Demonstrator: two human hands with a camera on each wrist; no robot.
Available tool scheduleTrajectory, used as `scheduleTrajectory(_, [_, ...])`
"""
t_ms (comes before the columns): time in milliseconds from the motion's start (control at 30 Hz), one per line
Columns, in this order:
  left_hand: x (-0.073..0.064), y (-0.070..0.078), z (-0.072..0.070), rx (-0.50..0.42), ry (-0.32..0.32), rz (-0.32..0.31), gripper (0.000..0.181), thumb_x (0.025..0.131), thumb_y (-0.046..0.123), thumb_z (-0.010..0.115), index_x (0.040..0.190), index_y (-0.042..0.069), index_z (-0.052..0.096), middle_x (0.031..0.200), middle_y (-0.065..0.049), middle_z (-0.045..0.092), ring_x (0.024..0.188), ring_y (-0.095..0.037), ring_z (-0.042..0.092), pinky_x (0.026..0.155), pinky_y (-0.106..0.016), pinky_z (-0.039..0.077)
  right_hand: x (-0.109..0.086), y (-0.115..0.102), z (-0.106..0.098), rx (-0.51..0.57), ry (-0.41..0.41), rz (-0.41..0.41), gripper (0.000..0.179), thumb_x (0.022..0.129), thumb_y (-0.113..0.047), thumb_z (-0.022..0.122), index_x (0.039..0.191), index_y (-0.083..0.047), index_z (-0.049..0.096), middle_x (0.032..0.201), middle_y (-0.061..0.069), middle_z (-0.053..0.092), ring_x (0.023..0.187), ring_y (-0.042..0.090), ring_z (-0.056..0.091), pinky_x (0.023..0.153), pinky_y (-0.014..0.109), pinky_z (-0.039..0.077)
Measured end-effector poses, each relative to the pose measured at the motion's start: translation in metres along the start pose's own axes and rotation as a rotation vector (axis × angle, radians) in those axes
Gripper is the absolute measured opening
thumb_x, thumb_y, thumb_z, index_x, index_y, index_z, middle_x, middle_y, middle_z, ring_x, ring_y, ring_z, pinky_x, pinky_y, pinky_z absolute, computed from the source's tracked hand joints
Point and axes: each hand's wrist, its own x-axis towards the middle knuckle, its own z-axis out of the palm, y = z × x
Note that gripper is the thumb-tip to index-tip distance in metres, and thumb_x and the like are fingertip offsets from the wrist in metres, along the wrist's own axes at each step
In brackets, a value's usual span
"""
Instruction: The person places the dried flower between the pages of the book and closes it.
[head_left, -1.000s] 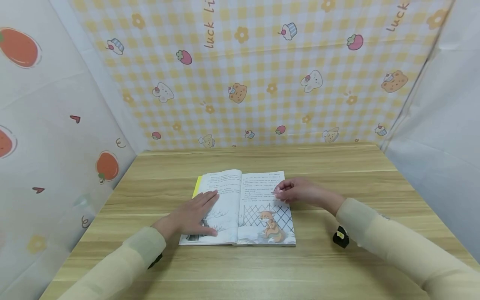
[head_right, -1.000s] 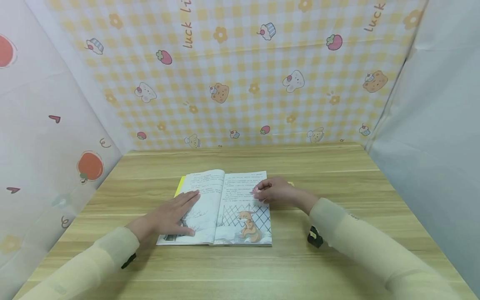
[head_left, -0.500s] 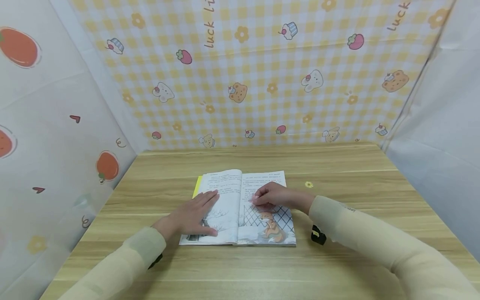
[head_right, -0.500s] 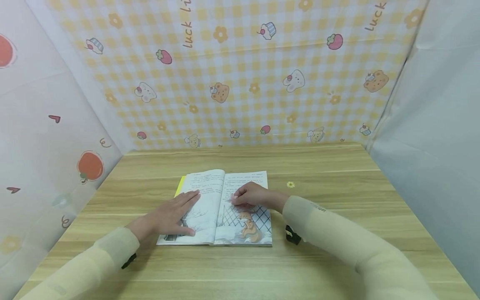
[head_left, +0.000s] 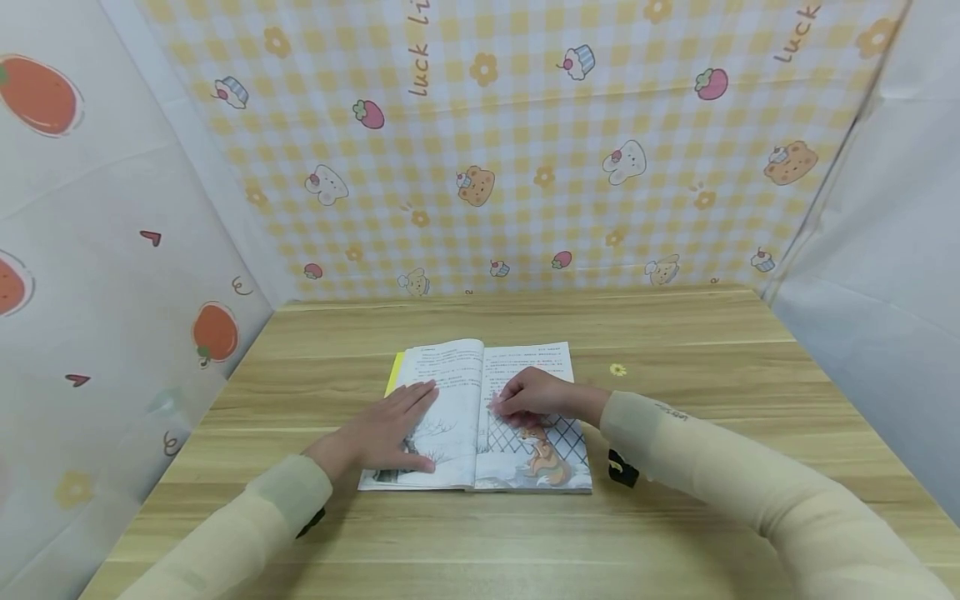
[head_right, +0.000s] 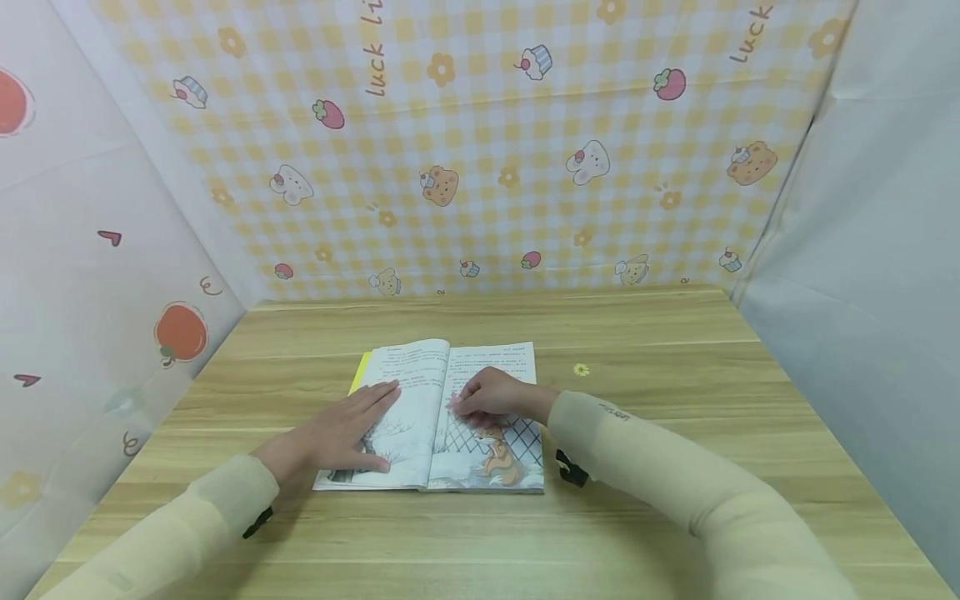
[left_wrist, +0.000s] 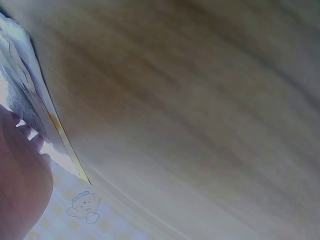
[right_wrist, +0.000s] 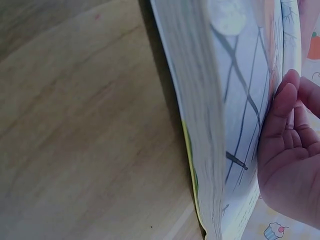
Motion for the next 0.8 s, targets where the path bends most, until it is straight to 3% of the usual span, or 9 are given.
scheduleTrajectory(300, [0.0, 0.001, -0.001, -0.002, 0.016, 0.012, 0.114, 0.078, 0.084, 0.043, 0.155, 0.003, 0.015, 0.161, -0.011, 0.012, 0.147, -0.027, 0.012, 0.117, -0.042, 0.013, -0.004, -0.003, 0.002, -0.052, 0.018, 0.016, 0.026, 0.09, -0.023, 0.071, 0.072, -0.004, 0.069, 0.064, 0.005, 0.066, 0.052, 0.011, 0.059, 0.045, 0.021, 0.046])
scheduleTrajectory(433, [0.0, 0.0, -0.001, 0.001, 0.025, 0.016, 0.114, 0.078, 0.083, 0.044, 0.155, 0.003, 0.016, 0.161, -0.011, 0.013, 0.147, -0.027, 0.013, 0.117, -0.042, 0.014, -0.005, -0.003, 0.001, -0.063, 0.028, 0.016, 0.022, 0.089, -0.021, 0.073, 0.075, -0.005, 0.069, 0.064, 0.005, 0.066, 0.052, 0.012, 0.06, 0.046, 0.022, 0.049])
scheduleTrajectory(800, [0.0, -0.001, 0.001, 0.0, 0.036, 0.02, 0.114, 0.078, 0.083, 0.045, 0.155, 0.003, 0.016, 0.161, -0.01, 0.014, 0.146, -0.027, 0.014, 0.117, -0.043, 0.015, -0.01, 0.001, -0.014, -0.2, 0.042, -0.101, 0.009, 0.085, -0.011, 0.074, 0.09, -0.005, 0.07, 0.067, 0.003, 0.066, 0.058, 0.014, 0.062, 0.056, 0.026, 0.053])
